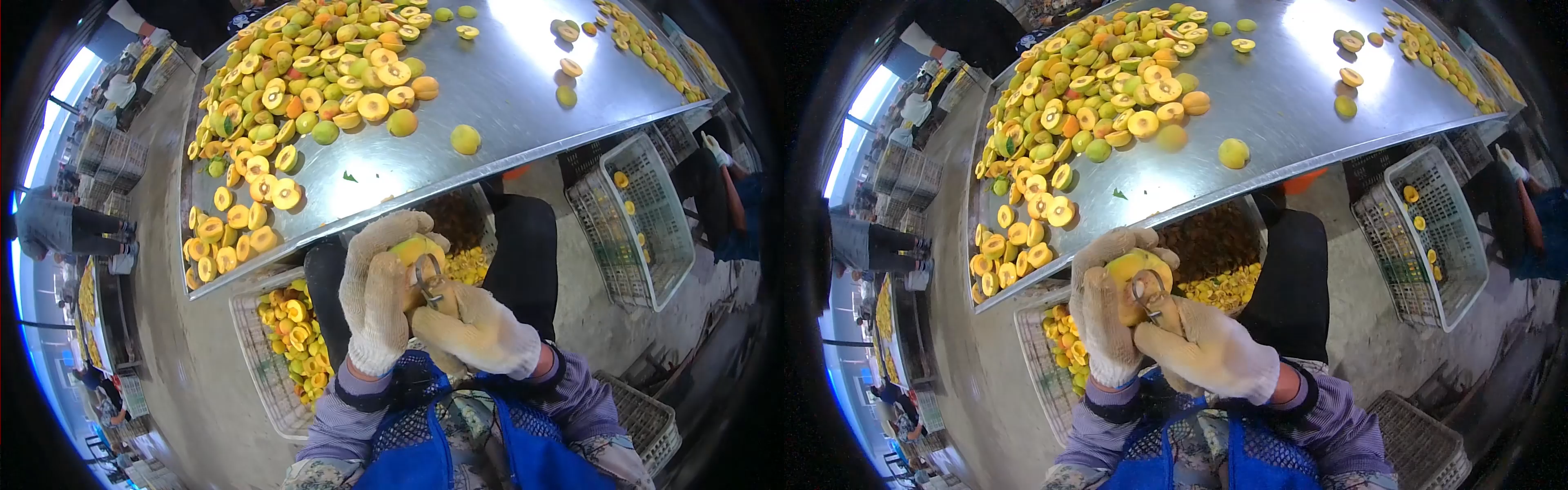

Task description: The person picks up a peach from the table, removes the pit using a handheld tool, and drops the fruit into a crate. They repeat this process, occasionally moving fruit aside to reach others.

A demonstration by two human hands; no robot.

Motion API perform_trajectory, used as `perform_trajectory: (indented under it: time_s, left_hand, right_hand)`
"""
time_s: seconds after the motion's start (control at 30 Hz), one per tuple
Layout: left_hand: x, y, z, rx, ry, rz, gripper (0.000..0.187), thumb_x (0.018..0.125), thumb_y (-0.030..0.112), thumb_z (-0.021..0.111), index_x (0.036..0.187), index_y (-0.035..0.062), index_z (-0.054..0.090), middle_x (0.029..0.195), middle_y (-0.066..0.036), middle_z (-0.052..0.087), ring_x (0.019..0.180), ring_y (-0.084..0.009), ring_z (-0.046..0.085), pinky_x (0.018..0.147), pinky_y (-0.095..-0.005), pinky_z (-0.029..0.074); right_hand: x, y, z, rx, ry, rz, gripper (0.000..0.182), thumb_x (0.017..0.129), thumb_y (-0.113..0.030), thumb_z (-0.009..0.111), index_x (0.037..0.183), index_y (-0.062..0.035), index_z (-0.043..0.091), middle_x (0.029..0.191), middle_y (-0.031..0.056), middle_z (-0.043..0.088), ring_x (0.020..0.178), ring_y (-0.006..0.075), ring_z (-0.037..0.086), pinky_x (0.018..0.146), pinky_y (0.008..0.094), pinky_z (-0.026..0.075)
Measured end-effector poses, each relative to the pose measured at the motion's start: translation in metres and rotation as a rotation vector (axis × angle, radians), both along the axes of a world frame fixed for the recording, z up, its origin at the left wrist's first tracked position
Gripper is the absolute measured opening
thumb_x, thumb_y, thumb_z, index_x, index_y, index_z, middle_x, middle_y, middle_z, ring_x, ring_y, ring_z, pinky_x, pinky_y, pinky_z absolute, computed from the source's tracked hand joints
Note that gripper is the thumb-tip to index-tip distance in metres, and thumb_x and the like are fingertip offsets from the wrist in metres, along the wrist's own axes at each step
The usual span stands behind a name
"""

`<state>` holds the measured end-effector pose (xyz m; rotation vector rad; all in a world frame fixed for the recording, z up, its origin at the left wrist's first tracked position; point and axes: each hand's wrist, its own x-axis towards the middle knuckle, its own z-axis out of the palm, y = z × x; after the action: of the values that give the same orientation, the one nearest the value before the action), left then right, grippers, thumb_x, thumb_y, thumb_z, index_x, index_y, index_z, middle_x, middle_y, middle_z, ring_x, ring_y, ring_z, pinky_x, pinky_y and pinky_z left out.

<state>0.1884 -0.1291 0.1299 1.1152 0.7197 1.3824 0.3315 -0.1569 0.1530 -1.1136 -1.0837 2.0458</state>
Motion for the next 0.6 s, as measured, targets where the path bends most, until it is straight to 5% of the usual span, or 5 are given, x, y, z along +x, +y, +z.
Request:
perform_trajectory:
  time_s: [0.23, 0.47, 0.5, 0.57, 0.6]
  left_hand:
    - [0.003, 0.012, -0.015, 0.51, 0.455, 0.137, 0.033, 0.09, 0.005, 0.046, 0.121, -0.0043, 0.055, 0.118, -0.023, 0.057, 0.109, -0.0335, 0.058, 0.093, -0.0406, 0.047]
    - [0.01, 0.017, 0.007, 0.652, 0.735, 0.143, 0.031, 0.09, -0.003, 0.046, 0.119, -0.0035, 0.057, 0.115, -0.021, 0.06, 0.104, -0.0328, 0.061, 0.09, -0.0349, 0.049]
    - [0.009, 0.02, 0.009, 0.652, 0.735, 0.142, 0.031, 0.09, -0.003, 0.046, 0.119, -0.0035, 0.057, 0.115, -0.021, 0.06, 0.104, -0.0328, 0.061, 0.09, -0.0349, 0.049]
    - [0.006, 0.023, 0.012, -0.003, 0.408, -0.16, 0.033, 0.098, 0.01, 0.037, 0.123, -0.0038, 0.054, 0.122, -0.022, 0.056, 0.104, -0.0292, 0.06, 0.091, -0.0343, 0.047]
    - [0.008, 0.022, 0.013, 0.042, 0.488, -0.145, 0.033, 0.096, 0.007, 0.038, 0.122, -0.0042, 0.054, 0.122, -0.022, 0.056, 0.105, -0.029, 0.059, 0.093, -0.0339, 0.046]
  right_hand:
    - [0.007, -0.001, -0.019, 0.016, -0.01, -0.04, 0.026, 0.092, -0.027, 0.055, 0.088, -0.0011, 0.055, 0.059, 0.0038, 0.056, 0.048, 0.0102, 0.053, 0.044, 0.0248, 0.041]
    - [0.019, 0.002, -0.013, -0.052, 0.086, 0.027, 0.024, 0.092, -0.024, 0.054, 0.087, -0.0002, 0.054, 0.056, 0.0047, 0.055, 0.043, 0.0118, 0.051, 0.041, 0.0255, 0.04]
    - [0.018, 0.004, -0.01, -0.071, 0.077, 0.019, 0.024, 0.092, -0.023, 0.054, 0.086, -0.0003, 0.055, 0.054, 0.0043, 0.053, 0.042, 0.0119, 0.05, 0.041, 0.0257, 0.039]
    - [0.017, 0.003, -0.01, -0.094, 0.068, 0.013, 0.023, 0.092, -0.023, 0.054, 0.086, -0.0003, 0.055, 0.052, 0.004, 0.052, 0.041, 0.0121, 0.05, 0.04, 0.0259, 0.039]
    - [0.017, 0.003, -0.011, -0.114, 0.098, -0.021, 0.024, 0.092, -0.023, 0.054, 0.084, -0.0007, 0.056, 0.052, 0.0041, 0.052, 0.041, 0.0121, 0.05, 0.039, 0.0259, 0.038]
